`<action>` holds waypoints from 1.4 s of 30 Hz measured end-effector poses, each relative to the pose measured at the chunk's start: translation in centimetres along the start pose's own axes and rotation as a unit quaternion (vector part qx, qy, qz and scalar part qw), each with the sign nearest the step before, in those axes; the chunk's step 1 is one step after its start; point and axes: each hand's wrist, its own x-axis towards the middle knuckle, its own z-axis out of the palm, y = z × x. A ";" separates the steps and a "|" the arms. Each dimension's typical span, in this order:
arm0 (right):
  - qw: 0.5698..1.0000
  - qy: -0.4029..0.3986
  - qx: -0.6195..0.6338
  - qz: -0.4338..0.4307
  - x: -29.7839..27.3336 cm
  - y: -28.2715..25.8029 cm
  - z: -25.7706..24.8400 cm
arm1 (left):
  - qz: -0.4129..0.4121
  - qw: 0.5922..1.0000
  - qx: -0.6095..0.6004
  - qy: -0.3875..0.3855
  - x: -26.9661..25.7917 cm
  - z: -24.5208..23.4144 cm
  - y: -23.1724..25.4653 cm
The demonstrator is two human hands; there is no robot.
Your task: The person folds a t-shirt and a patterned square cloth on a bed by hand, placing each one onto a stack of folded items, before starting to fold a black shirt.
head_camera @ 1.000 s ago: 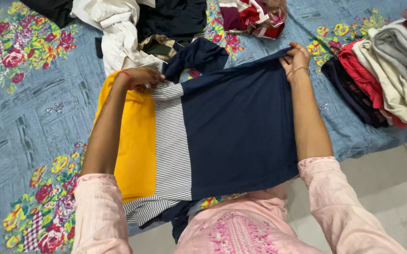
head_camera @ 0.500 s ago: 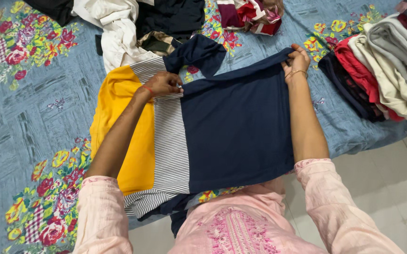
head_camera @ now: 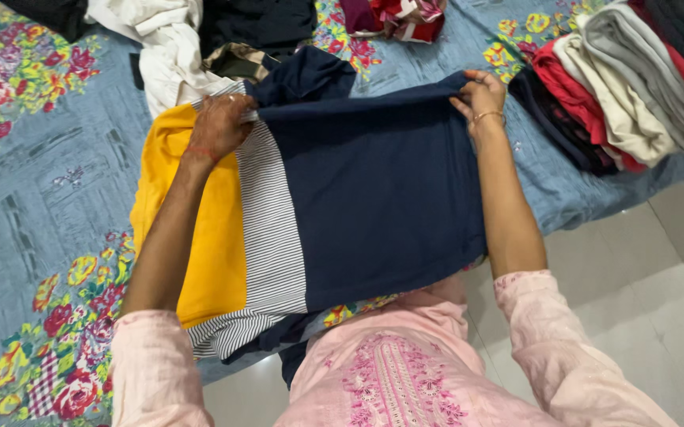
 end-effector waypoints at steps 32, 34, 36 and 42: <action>0.776 0.025 -0.567 -0.274 -8.2 -1.1 0.1 | -0.192 0.978 0.073 0.048 -1.9 8.6 11.8; 0.772 -0.047 -0.582 -0.249 -5.5 -0.7 -0.2 | -0.220 0.975 0.003 0.030 0.0 9.0 11.2; 0.734 -0.072 -0.630 -0.245 -3.4 -0.1 -0.8 | -0.255 0.967 -0.023 -0.005 0.5 9.0 10.6; 0.737 0.052 -0.642 -0.204 1.1 1.6 -1.4 | -0.325 0.945 -0.020 0.011 0.8 9.9 9.8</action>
